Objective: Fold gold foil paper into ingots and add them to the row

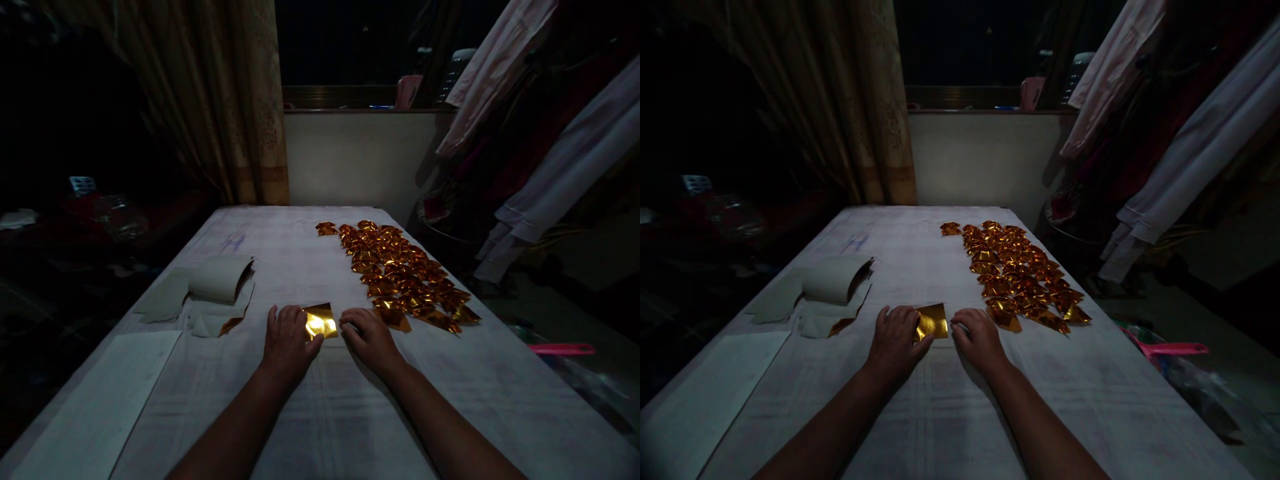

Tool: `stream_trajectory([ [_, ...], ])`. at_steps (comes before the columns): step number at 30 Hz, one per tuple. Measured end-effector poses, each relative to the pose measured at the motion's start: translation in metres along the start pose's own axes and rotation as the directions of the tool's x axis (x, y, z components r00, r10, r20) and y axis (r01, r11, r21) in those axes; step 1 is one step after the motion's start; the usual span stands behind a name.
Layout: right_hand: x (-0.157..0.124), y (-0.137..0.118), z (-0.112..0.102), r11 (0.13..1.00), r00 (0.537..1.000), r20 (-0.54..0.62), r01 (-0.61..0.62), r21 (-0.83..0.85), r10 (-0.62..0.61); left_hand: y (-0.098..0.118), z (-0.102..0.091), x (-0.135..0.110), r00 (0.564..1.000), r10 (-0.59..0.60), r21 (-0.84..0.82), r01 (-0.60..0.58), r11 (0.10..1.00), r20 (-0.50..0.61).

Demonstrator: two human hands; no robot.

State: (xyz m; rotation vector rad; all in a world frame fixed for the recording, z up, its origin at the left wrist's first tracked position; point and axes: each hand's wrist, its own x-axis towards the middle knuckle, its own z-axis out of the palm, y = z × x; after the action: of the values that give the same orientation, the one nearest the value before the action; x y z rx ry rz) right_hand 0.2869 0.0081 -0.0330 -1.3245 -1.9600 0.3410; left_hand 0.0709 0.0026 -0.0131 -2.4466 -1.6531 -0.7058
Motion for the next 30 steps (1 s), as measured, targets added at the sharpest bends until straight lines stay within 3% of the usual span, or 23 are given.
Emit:
stream_trajectory([
  [8, 0.000, 0.011, -0.002, 0.996, 0.999, -0.020, 0.047, 0.074, -0.046, 0.003, 0.003, 0.002, 1.000, 0.004, -0.010, -0.004, 1.000, -0.022],
  [14, -0.002, -0.007, 0.002, 0.987, 0.999, -0.031, 0.010, -0.159, -0.015, -0.005, -0.002, 0.000, 0.999, 0.031, -0.061, -0.029, 0.998, 0.030],
  [18, -0.002, -0.040, 0.011, 0.942, 0.978, 0.205, 0.110, -0.317, -0.045, -0.010, -0.002, 0.000, 0.998, 0.035, -0.086, -0.030, 0.996, 0.054],
  [21, -0.002, -0.056, 0.016, 0.935, 0.937, 0.349, 0.105, -0.338, 0.021, -0.013, -0.002, 0.000, 0.997, 0.033, -0.118, -0.024, 0.993, 0.072],
  [30, -0.006, -0.055, 0.006, 0.938, 0.867, 0.488, 0.081, -0.338, 0.101, -0.023, -0.003, -0.006, 0.986, -0.002, -0.147, 0.027, 0.989, 0.169],
])
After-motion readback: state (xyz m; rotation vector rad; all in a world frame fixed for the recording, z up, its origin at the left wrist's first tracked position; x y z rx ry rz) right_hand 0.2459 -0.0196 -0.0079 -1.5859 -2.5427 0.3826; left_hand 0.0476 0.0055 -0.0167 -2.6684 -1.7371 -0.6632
